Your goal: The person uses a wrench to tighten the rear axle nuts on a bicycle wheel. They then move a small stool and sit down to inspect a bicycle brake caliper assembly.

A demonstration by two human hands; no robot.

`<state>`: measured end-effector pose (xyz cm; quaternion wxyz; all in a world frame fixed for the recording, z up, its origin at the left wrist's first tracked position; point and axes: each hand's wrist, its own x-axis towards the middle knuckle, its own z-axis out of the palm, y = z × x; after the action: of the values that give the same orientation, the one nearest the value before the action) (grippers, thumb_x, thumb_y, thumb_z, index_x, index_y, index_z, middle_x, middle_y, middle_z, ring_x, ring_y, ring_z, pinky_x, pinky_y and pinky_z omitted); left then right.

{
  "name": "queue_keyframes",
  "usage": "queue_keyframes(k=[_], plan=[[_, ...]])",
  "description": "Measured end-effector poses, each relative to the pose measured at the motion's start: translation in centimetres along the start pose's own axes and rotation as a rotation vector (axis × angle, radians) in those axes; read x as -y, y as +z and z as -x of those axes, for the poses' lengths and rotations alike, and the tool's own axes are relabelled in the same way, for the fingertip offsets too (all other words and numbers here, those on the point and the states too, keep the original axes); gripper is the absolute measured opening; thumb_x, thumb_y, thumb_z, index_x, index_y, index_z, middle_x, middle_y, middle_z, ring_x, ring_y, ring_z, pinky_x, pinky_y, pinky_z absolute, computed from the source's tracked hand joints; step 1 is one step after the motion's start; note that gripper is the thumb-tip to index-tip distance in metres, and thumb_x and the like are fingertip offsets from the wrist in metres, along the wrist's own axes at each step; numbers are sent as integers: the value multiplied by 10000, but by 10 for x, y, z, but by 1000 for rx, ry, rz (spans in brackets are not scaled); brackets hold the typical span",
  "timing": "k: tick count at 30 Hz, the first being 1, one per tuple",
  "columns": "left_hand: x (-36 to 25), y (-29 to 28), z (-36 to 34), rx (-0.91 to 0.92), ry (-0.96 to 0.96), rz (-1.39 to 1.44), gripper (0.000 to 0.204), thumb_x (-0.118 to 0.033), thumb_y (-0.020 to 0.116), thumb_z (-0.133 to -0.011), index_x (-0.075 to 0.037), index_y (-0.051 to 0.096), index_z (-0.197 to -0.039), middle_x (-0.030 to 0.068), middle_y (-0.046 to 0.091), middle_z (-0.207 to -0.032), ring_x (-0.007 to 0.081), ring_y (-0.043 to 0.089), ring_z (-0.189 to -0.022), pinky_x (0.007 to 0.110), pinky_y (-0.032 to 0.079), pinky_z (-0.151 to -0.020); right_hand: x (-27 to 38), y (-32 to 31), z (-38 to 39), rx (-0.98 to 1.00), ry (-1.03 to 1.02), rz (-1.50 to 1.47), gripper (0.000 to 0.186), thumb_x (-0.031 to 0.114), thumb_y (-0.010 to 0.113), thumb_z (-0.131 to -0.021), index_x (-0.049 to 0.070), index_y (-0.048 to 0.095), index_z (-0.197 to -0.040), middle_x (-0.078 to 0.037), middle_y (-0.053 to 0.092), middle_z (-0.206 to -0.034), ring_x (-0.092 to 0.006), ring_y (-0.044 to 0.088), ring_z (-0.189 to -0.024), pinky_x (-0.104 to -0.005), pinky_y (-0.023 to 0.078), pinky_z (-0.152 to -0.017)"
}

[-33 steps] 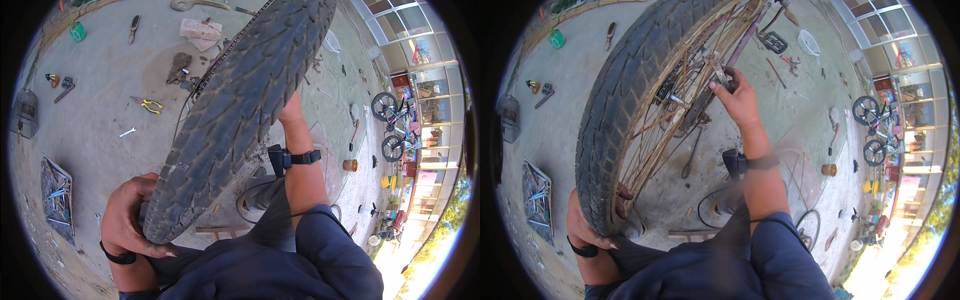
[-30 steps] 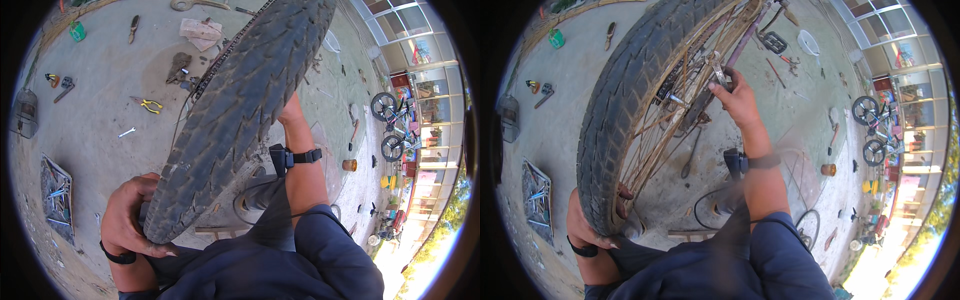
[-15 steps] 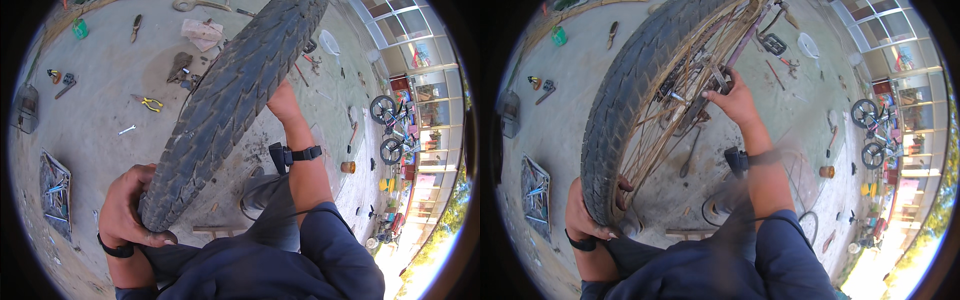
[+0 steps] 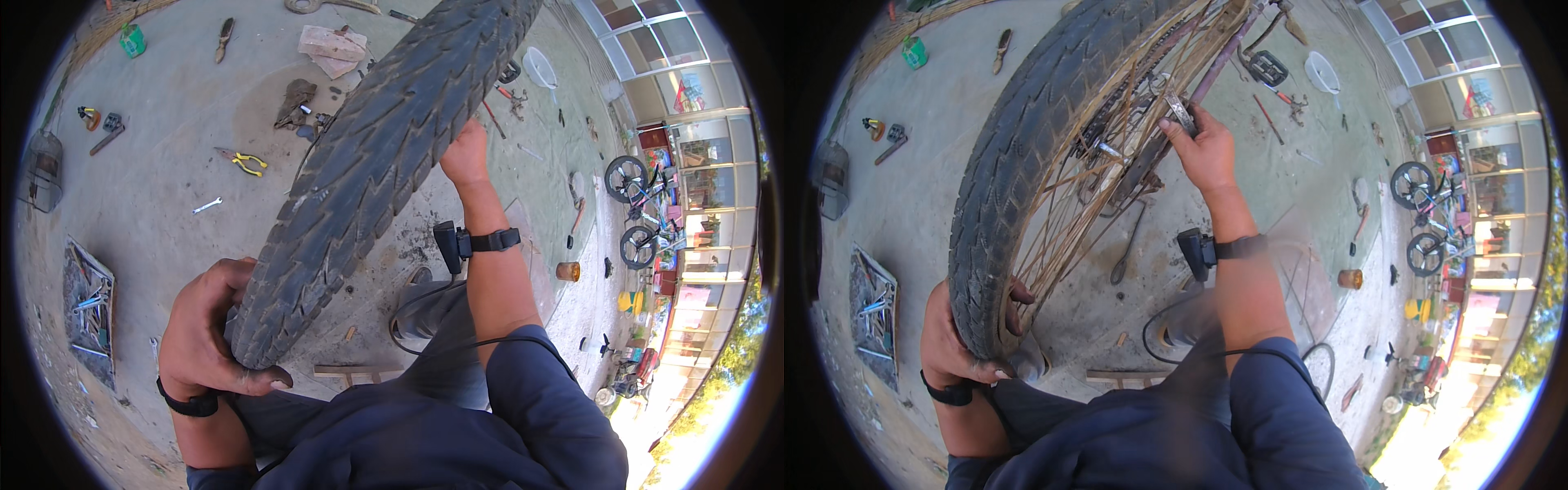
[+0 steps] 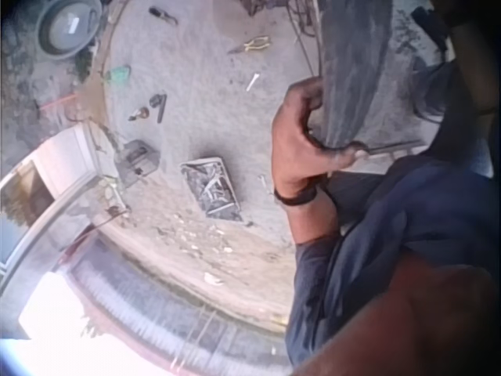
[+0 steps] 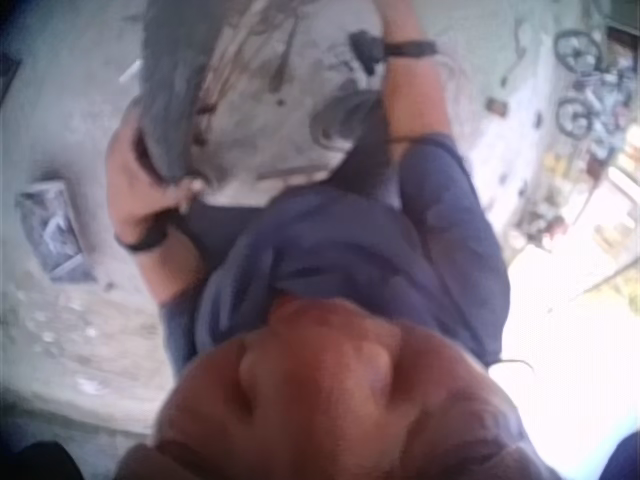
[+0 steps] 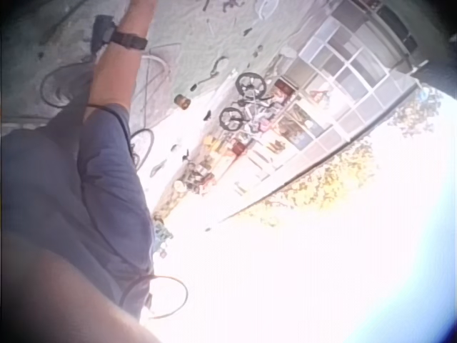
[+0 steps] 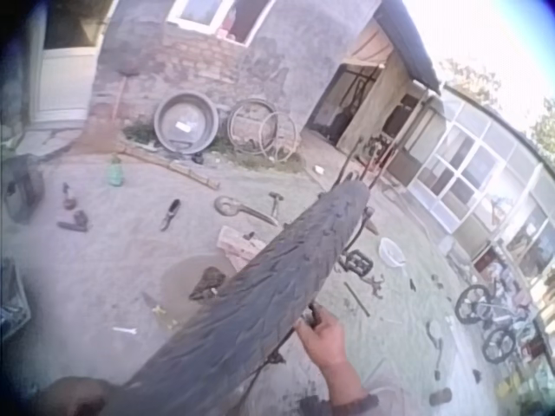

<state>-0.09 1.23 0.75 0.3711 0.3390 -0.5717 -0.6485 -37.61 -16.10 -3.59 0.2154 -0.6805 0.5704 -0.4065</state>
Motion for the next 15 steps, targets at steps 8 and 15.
queue_keyframes(k=[8,15], plan=[[0,3,0,-26,-1,4,875,-321,992,-475,-17,573,-1180,83,641,-1051,162,602,-917,285,447,-840,4,-20,-4,120,105,90,700,379,866,-777,-32,614,-1285,-83,710,-973,-109,604,-829,-288,519,-767],[-4,5,5,-71,-97,29,862,-335,991,-465,-23,572,-1149,64,619,-1009,153,575,-877,283,438,-807,4,-11,-2,13,-85,352,616,444,807,-804,0,658,-1203,-157,700,-834,-258,665,-720,-362,528,-682]])
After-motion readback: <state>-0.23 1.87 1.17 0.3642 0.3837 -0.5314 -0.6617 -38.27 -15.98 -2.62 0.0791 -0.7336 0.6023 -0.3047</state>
